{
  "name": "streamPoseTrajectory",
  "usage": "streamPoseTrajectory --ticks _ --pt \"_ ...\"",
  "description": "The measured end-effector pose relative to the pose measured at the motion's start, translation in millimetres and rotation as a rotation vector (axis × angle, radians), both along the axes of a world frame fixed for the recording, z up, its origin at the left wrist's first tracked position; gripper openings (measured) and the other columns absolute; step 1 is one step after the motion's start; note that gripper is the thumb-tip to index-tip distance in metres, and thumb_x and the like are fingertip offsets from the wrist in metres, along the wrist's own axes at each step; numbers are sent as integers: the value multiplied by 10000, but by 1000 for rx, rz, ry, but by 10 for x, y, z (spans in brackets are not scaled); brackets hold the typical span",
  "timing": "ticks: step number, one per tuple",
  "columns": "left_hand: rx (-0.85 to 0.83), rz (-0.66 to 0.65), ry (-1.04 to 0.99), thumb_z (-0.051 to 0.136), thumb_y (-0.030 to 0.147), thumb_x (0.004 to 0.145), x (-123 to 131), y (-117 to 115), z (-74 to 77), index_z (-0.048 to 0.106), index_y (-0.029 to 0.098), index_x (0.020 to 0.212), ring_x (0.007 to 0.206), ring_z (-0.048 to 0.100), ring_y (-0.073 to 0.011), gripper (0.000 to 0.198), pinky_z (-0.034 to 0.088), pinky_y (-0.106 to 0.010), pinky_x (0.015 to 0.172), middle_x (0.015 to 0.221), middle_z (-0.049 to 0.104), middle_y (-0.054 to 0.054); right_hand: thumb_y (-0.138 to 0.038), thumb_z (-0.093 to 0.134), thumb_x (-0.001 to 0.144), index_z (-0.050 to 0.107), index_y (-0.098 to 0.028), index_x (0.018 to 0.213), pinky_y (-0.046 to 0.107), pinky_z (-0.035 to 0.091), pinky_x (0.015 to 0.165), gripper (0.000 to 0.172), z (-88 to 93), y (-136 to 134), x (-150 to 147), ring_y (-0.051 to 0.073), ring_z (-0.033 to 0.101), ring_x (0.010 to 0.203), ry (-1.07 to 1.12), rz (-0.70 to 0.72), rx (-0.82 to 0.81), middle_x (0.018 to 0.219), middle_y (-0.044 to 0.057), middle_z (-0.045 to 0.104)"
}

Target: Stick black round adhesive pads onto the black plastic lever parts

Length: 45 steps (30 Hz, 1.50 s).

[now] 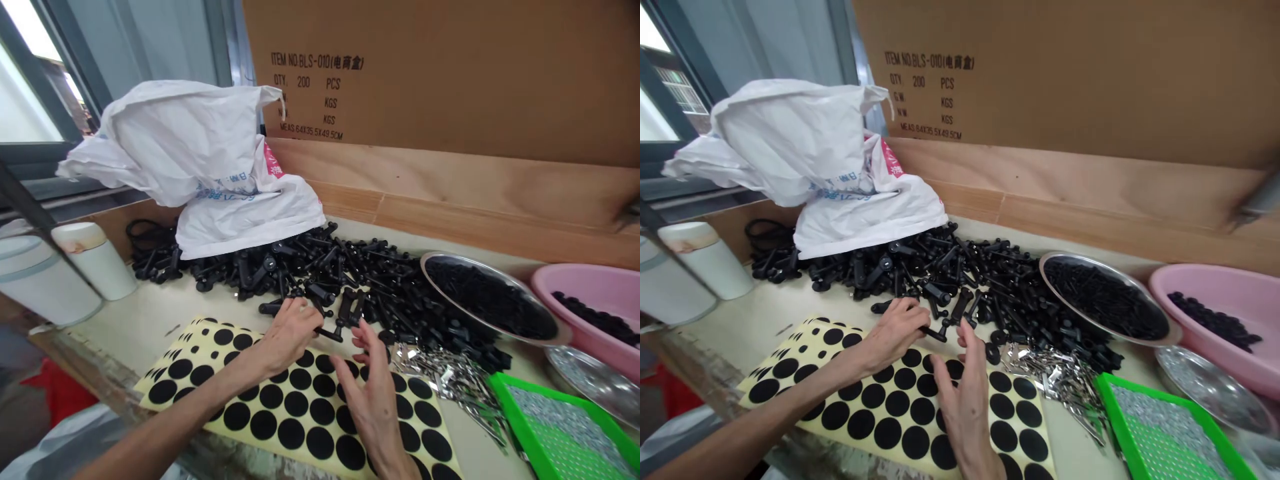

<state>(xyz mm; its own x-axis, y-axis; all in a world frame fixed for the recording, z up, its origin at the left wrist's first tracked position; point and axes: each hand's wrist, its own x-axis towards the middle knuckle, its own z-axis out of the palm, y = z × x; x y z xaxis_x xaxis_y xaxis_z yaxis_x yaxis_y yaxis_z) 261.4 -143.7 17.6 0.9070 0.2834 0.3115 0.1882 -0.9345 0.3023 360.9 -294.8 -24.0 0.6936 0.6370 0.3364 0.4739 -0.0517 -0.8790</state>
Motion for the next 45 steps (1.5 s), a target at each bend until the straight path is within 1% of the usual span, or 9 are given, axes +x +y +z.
streamPoseTrajectory --ticks 2,4,6,8,10,13,17,26,45 --pt "-319 -2 -35 512 141 863 -136 -147 113 588 197 858 866 517 -184 95 399 -333 796 848 611 -6 -358 583 862 308 -273 1404 395 499 826 614 37 32 -48 219 579 986 177 102 29 1189 93 548" --pt "-808 18 -81 550 206 846 -240 -283 168 583 187 851 742 531 -156 39 416 -278 663 792 592 1 -366 578 873 271 -284 1415 362 509 805 629 83 50 -98 186 608 898 346 184 94 1079 58 593" --pt "-1252 60 -153 565 277 841 -314 -377 151 575 175 878 669 552 -145 110 407 -239 556 773 595 -8 -377 610 854 322 -277 1378 324 507 783 606 123 51 -147 168 609 842 434 189 166 972 24 614" --pt "-1529 134 -270 563 331 851 -380 -419 79 566 167 927 645 591 -146 180 418 -227 525 815 625 -33 -393 663 815 465 -255 1253 280 495 741 500 147 33 -198 156 591 795 483 127 186 894 6 614" --pt "-1637 233 -394 564 360 859 -449 -428 -17 563 162 953 645 627 -151 219 444 -229 542 866 650 -58 -415 691 787 592 -225 1027 239 466 680 322 154 5 -251 135 548 716 543 72 155 782 -12 591" --pt "-1666 330 -497 572 377 864 -540 -432 -143 581 156 964 669 653 -161 243 474 -237 580 861 658 -68 -440 695 779 605 -200 766 213 390 580 257 147 -21 -328 109 434 593 677 92 88 607 -39 498" --pt "-1650 386 -544 587 368 858 -568 -463 -232 601 149 945 661 642 -154 237 484 -232 569 794 647 -52 -460 694 770 585 -184 684 218 322 524 309 134 3 -406 101 366 550 824 212 19 559 -40 452" --pt "-1635 420 -556 628 371 825 -491 -486 -255 603 149 916 630 605 -134 241 486 -232 539 810 675 -62 -451 693 769 620 -168 697 203 271 484 302 108 41 -443 84 317 530 811 242 -125 558 -36 446" --pt "-1601 412 -537 618 331 830 -493 -484 -264 603 135 914 595 594 -115 214 476 -200 508 779 678 -57 -503 665 777 598 -174 711 218 226 488 343 30 54 -384 81 288 522 750 227 -227 552 -51 408"
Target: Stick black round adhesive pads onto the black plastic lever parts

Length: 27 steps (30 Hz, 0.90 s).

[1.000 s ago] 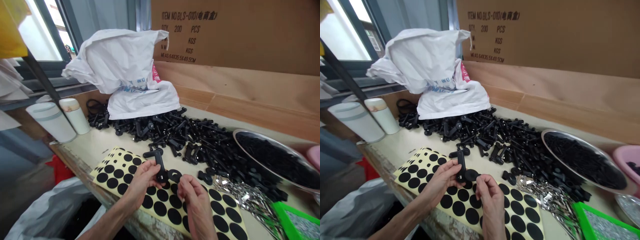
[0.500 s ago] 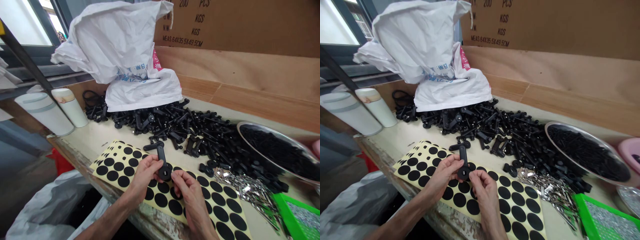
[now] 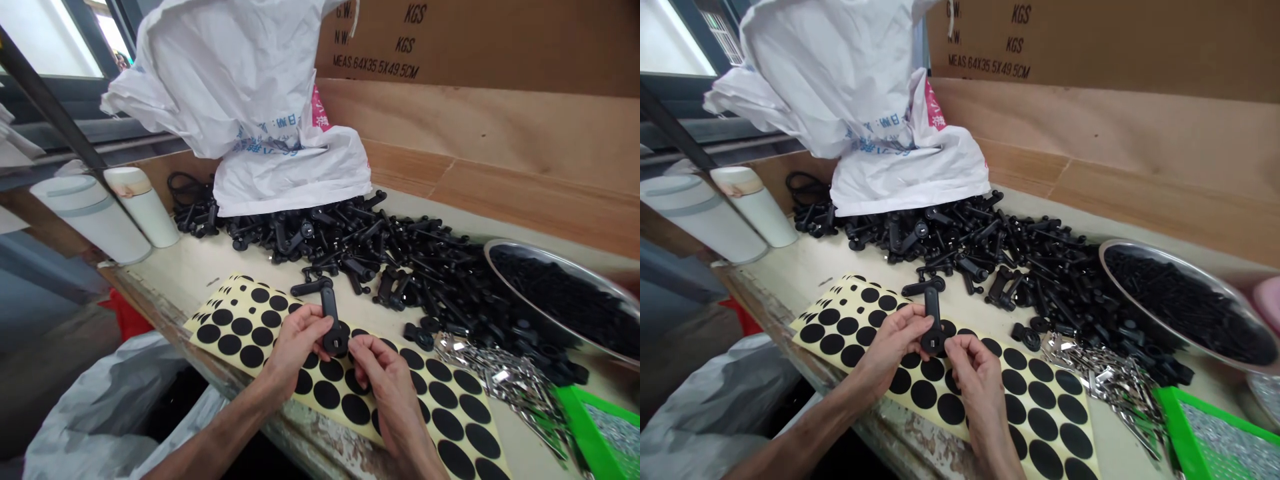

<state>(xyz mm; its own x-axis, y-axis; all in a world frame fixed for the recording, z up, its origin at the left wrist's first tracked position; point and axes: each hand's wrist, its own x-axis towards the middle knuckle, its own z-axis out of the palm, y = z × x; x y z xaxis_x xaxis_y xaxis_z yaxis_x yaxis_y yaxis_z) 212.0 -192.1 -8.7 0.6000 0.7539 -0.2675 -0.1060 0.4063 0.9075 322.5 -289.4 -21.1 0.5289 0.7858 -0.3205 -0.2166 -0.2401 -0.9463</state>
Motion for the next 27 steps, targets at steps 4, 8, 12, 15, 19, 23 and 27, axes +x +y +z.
streamPoseTrajectory --ticks 4,8,12,15,19,23,27 --pt "-4 6 5 625 336 822 2 5 -11 594 138 896 596 588 -120 213 474 -207 506 754 659 -45 -507 669 768 611 -171 718 218 218 479 344 -9 0 4 82 291 516 -21 -6 -4 553 -53 401" --pt "-17 14 21 648 340 800 8 11 0 585 145 881 584 578 -123 221 464 -208 494 705 633 -23 -501 670 765 621 -173 720 222 232 484 335 -9 -1 1 90 298 519 -71 -9 21 560 -49 415" --pt "-12 15 18 659 349 790 7 10 14 596 154 870 592 573 -126 219 464 -215 508 694 624 -15 -477 662 778 632 -182 734 233 264 495 300 -6 -10 -3 110 334 542 -136 -7 32 591 -32 456" --pt "1 5 -8 664 348 788 -4 5 12 604 159 868 638 587 -139 214 465 -218 522 708 616 -14 -478 645 793 628 -182 736 240 279 499 301 2 -12 -6 120 350 553 -192 -2 44 603 -25 464" --pt "8 -8 -30 684 301 778 -31 0 9 598 155 902 708 599 -152 210 474 -222 559 758 632 -26 -461 597 838 613 -189 731 246 304 509 293 14 -8 -20 127 373 563 -302 20 57 619 -19 475" --pt "7 -15 -21 683 277 778 -48 5 -1 599 148 936 719 606 -149 220 476 -223 570 847 674 -57 -396 501 916 589 -205 746 262 352 569 270 16 -24 -36 145 453 612 -585 19 57 690 -2 524" --pt "15 -7 -13 695 270 767 -53 7 -32 599 142 939 696 612 -141 235 456 -208 546 855 687 -64 -309 376 976 585 -212 828 276 395 655 274 5 -48 -53 163 533 701 -787 51 91 785 22 568"
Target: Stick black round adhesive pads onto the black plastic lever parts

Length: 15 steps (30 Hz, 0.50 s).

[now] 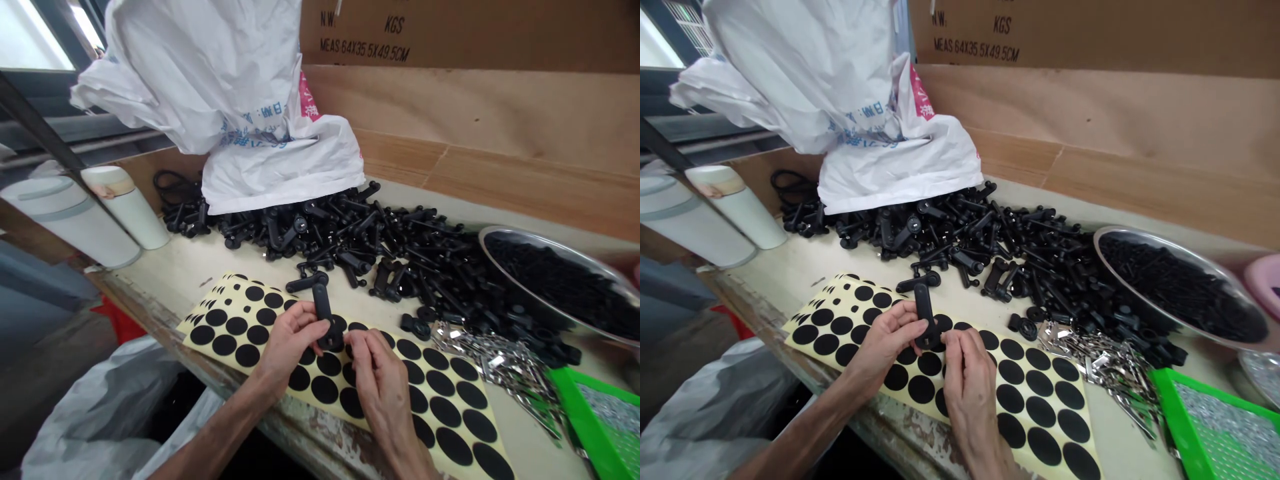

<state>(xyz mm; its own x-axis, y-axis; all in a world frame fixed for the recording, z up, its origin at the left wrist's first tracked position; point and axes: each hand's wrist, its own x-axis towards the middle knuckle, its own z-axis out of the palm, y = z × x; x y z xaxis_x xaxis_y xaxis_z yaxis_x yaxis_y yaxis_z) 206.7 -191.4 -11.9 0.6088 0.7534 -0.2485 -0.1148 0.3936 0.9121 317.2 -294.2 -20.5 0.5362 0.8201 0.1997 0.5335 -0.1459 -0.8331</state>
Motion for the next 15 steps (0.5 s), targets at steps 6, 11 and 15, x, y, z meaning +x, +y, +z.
streamPoseTrajectory --ticks 6,11,15 --pt "14 19 18 710 267 747 -3 -14 -27 603 144 936 673 616 -142 249 436 -201 509 829 689 -55 -233 334 988 588 -191 919 261 411 623 267 -51 -10 -74 160 580 726 -316 -36 42 856 55 590" --pt "33 38 15 718 249 731 1 -16 -31 602 148 926 691 613 -141 248 436 -199 510 831 688 -49 -212 421 965 618 -193 928 266 372 561 201 -72 -42 -123 152 556 646 -662 -138 -43 860 57 612" --pt "33 33 37 734 265 714 11 -8 -36 605 150 918 674 610 -138 267 427 -195 499 809 685 -38 -217 433 962 636 -186 905 279 340 528 213 -28 -56 -128 149 519 596 -802 -175 -62 849 64 603"
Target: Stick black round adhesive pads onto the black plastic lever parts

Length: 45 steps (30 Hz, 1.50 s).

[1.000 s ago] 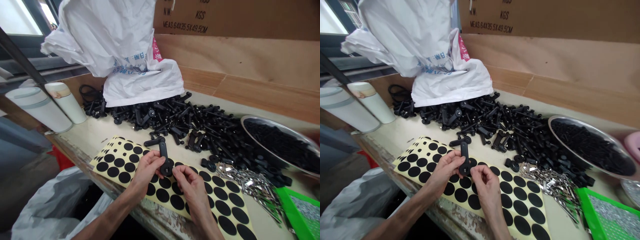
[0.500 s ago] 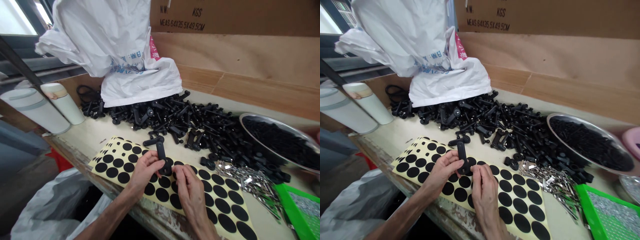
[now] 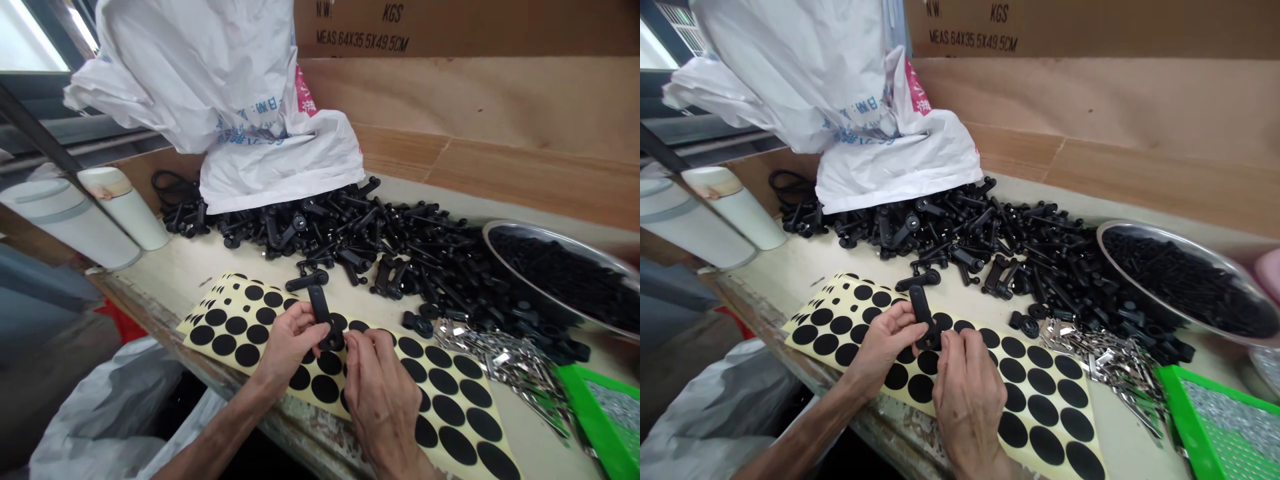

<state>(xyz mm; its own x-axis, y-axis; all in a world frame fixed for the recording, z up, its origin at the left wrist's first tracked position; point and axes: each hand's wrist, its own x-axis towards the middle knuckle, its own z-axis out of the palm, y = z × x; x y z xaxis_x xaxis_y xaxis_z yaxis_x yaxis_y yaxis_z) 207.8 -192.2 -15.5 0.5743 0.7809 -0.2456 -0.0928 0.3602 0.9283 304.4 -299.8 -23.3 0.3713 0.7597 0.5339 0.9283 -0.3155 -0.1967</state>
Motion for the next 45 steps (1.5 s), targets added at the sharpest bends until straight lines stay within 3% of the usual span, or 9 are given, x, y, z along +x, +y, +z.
streamPoseTrajectory --ticks 6,10,12,16,19,24,28,34,45 --pt "33 22 23 736 259 717 13 -26 -17 599 147 910 626 570 -108 263 411 -178 475 795 675 -27 -202 434 948 654 -178 986 305 368 586 225 -34 -18 3 180 527 649 -55 -21 -47 847 74 594" --pt "42 14 16 713 256 749 -20 -50 -36 609 147 930 602 553 -91 235 397 -168 471 814 683 -37 -161 362 945 631 -139 1126 334 402 624 325 -103 -12 125 215 546 713 52 -5 -99 878 99 599" --pt "30 9 -10 700 275 765 -40 -39 -44 614 147 939 602 572 -96 232 393 -171 470 850 692 -54 -204 350 958 634 -147 1133 342 421 646 338 -93 -6 230 216 552 717 251 42 -91 850 89 594" --pt "-14 -32 -73 672 312 798 -66 5 -55 611 140 982 563 589 -100 259 402 -189 473 855 692 -70 -358 437 954 674 -206 1005 318 459 736 285 24 32 352 194 598 806 915 216 38 916 64 641" --pt "-42 -69 -98 646 317 827 -83 22 -56 609 131 1044 546 584 -103 288 397 -191 469 764 665 -47 -416 576 874 683 -226 1003 281 466 650 254 84 93 296 167 593 719 1302 294 65 856 34 668" --pt "-48 -111 -130 608 319 864 -110 10 -32 623 132 1087 569 575 -106 292 396 -191 486 704 631 -23 -388 696 785 704 -193 912 244 441 585 232 58 165 186 124 537 606 1512 335 127 701 3 642" --pt "0 -142 -173 593 281 879 -117 -18 27 637 127 1099 701 580 -125 272 437 -216 586 853 664 -66 -407 654 825 714 -193 948 233 451 610 254 68 163 208 116 552 614 1613 303 123 683 4 656" --pt "-25 -145 -223 579 197 870 -106 -40 91 641 133 1107 799 600 -149 253 456 -244 677 1059 665 -108 -408 616 854 705 -191 1024 255 490 647 290 76 154 197 131 593 649 1577 329 133 746 24 688" --pt "-28 -33 -164 653 170 804 -86 -25 14 603 153 1032 957 622 -211 234 500 -255 707 1090 671 -108 -288 617 861 671 -210 856 244 475 595 95 -17 148 155 134 586 663 978 237 275 805 9 630"
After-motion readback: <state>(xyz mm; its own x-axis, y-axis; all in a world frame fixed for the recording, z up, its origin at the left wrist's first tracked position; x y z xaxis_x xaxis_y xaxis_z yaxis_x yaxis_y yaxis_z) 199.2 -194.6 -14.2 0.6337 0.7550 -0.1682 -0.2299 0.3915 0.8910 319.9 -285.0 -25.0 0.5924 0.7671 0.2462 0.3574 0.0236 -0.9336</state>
